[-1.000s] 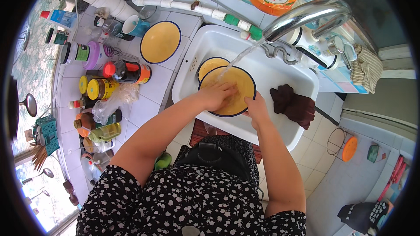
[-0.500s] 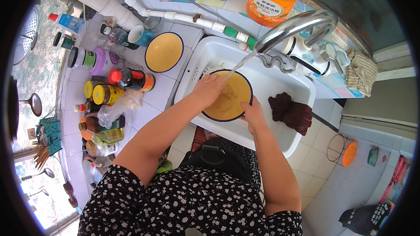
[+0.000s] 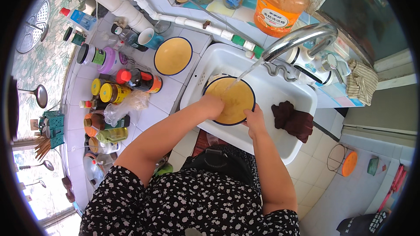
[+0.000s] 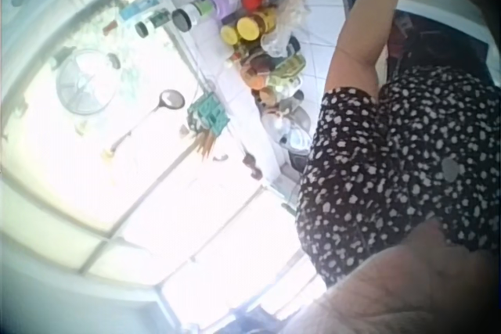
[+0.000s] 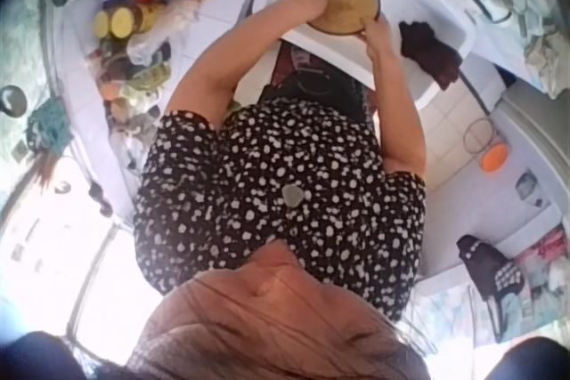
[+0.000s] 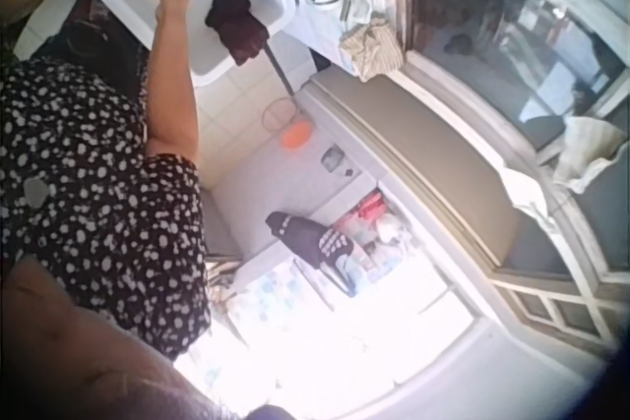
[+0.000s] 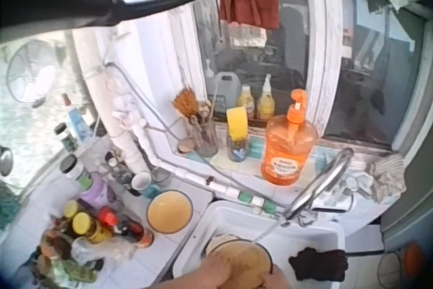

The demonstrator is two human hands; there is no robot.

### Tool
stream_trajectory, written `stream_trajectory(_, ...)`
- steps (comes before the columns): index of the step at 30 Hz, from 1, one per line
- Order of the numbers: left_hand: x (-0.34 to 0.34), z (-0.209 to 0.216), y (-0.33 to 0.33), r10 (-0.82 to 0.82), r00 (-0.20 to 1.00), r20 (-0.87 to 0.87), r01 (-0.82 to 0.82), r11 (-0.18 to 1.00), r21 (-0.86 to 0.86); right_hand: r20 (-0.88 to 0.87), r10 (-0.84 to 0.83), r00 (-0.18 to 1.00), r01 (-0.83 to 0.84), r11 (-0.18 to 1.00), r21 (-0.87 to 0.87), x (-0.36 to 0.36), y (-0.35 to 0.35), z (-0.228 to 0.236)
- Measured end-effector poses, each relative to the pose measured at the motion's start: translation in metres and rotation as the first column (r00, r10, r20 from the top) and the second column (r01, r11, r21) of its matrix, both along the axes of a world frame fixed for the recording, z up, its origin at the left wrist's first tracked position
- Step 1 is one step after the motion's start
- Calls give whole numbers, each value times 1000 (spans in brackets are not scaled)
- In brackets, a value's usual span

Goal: The person washes several kitchen items in a sink using a cloth and running water. They scrub and rinse yellow plates, a metal bowl, and a metal strainer, then place the cleaned items on the counter or back into the sink area.

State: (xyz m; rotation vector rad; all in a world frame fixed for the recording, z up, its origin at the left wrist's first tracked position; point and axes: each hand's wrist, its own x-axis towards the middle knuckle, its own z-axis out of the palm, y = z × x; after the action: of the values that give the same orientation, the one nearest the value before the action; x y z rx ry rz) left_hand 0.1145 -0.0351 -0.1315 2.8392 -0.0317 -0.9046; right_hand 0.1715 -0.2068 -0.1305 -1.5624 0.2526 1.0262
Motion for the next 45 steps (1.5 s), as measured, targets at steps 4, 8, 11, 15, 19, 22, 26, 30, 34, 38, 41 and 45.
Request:
stream_trajectory(4, 8, 9, -2, 116, 984, -136, -137, 978, -160, -2, 17, 1000, -17, 1000, 8, -3, 4, 6)
stream_trajectory(8, 3, -9, 21, -47, 925, 377, 37, 999, 32, 2, -63, 998, 63, 998, 25, -1, 3, -4)
stream_trajectory(11, -8, 17, 21, 75, 936, 345, -78, 997, -6, 9, -109, 994, 109, 994, 12, 2, 7, -4)
stream_trajectory(15, -22, -8, 16, 631, 493, 599, -456, 774, -439, 15, -109, 994, 109, 993, -47, 4, 6, -28)
stream_trajectory(19, -24, -1, 29, 734, 357, -578, -647, -253, -720, -95, -98, 991, 101, 994, 27, 3, 3, -24)
stream_trajectory(22, -36, -16, 37, 347, 465, -815, -640, -504, -580, -132, -45, 990, 58, 994, 97, 6, -6, -33)
stream_trajectory(26, -47, -13, 35, 322, 411, -853, -677, -519, -522, -156, 32, 987, -15, 994, 105, 2, -6, -15)
stream_trajectory(30, -45, -8, 32, 359, 381, -852, -664, -535, -522, 250, 72, 966, -45, 992, -114, 12, -7, -21)
stream_trajectory(34, -40, 13, 19, 571, 306, -762, -646, -464, -607, 783, 4, 622, 229, 956, -186, 61, -30, -3)
stream_trajectory(38, -45, 20, 24, 669, 267, -694, -625, -428, -653, 968, 225, -110, 579, 806, -121, 101, -52, 92)
stream_trajectory(41, -46, 21, 24, 690, 262, -675, -607, -426, -671, 872, 476, -118, 636, 710, -301, 141, -76, 109)
stream_trajectory(45, -47, 24, 28, 745, 215, -632, -600, -410, -687, 694, 704, 151, 543, 527, -654, 168, -98, 121)
